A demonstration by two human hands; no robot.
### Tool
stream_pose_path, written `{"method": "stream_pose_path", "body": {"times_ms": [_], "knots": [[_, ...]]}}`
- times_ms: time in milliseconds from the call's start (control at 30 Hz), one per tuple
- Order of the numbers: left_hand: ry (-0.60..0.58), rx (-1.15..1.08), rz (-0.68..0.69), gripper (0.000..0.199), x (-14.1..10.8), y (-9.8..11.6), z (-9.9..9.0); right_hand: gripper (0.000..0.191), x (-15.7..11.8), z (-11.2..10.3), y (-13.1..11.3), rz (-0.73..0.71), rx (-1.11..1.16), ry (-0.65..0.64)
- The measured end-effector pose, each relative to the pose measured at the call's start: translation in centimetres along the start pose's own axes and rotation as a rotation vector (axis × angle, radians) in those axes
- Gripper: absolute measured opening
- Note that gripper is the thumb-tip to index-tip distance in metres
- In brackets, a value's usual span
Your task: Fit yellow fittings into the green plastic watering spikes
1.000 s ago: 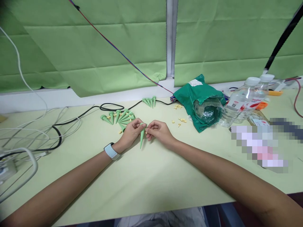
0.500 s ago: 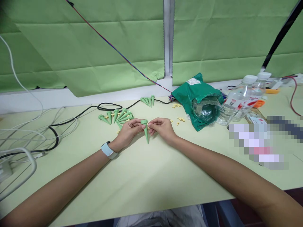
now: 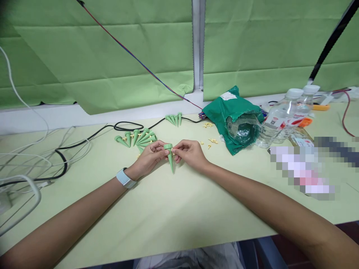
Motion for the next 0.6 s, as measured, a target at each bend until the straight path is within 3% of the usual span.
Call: {"method": "stream_pose_path", "body": {"times_ms": [600], "knots": [[0.005, 0.042, 0.028, 0.030, -0.08, 0.10, 0.08, 0.035, -0.13, -0.01, 0.31, 0.015, 0.022, 0.010]]}}
Point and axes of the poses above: each hand's wrist, its own x-axis towards the middle knuckle, its own z-axis out of the palm, y = z × x, the point moved 10 cm from there along x, towards the middle knuckle, and after that the axes turned 7 degrees about -z, right-handed, at the moved point
